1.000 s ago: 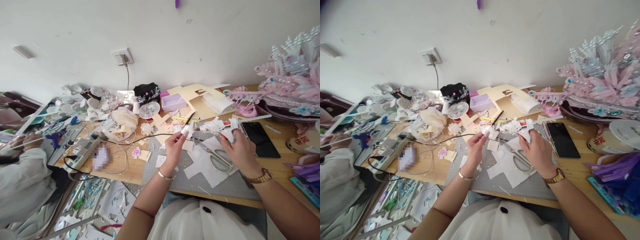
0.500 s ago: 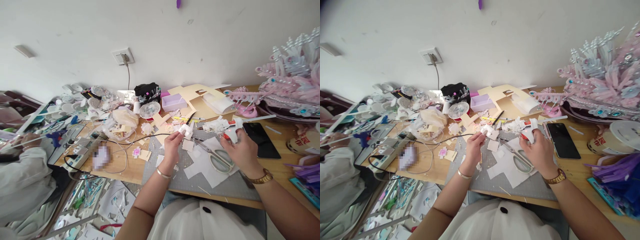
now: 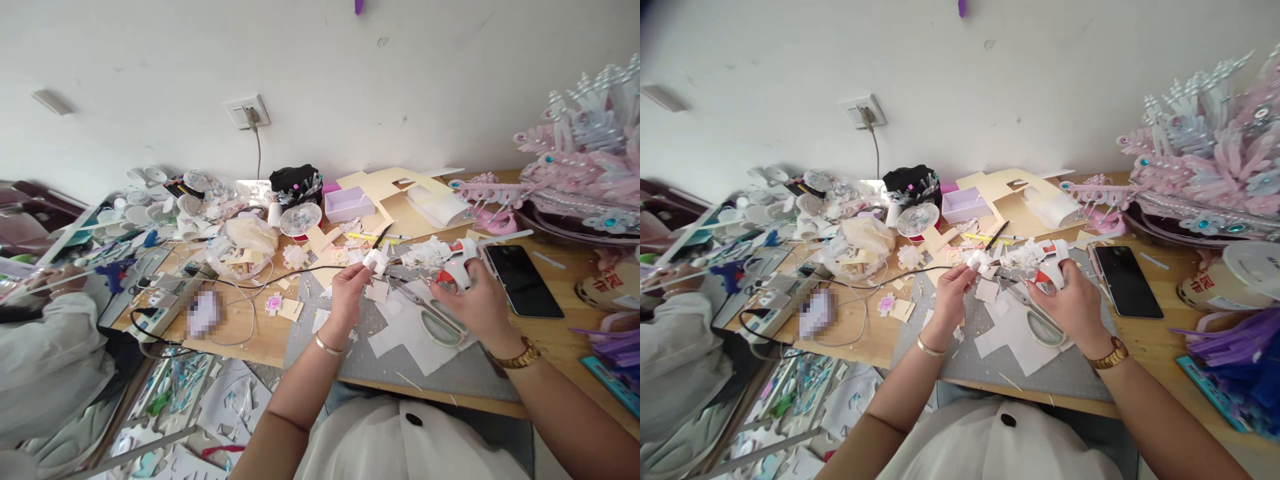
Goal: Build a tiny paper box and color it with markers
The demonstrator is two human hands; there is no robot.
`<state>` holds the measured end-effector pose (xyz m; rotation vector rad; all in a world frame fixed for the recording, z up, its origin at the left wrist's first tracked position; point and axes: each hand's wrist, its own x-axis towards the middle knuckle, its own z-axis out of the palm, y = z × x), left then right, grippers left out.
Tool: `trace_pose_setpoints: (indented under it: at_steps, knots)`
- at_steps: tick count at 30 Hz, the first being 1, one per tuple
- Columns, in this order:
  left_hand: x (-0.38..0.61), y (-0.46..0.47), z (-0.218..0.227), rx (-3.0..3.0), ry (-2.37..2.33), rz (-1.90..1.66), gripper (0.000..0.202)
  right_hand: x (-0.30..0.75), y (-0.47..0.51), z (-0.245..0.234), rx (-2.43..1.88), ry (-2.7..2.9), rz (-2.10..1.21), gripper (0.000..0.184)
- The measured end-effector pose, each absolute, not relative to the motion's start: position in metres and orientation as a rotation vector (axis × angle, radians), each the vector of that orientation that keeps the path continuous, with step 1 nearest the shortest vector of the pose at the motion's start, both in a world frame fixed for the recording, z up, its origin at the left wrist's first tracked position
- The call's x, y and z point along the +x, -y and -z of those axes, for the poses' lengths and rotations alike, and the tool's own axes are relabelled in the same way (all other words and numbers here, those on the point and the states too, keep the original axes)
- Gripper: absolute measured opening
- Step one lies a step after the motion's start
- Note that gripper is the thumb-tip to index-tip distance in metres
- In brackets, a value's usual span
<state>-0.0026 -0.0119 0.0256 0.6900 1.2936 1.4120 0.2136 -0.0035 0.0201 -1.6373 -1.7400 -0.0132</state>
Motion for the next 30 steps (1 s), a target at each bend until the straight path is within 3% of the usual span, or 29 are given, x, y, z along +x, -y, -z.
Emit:
trace_pose_setpoints:
  at_steps: [17, 30]
  knots:
    - [0.0023, 0.0124, -0.0268, 0.601, -1.209, -1.379, 0.059, 0.211, 0.0047, -0.0173, -1.599, 1.819, 0.199, 0.044]
    - [0.0058, 0.0139, -0.0303, 0.551, -1.165, -1.368, 0.055, 0.2067, 0.0072, -0.0149, -1.518, 1.903, 0.248, 0.035]
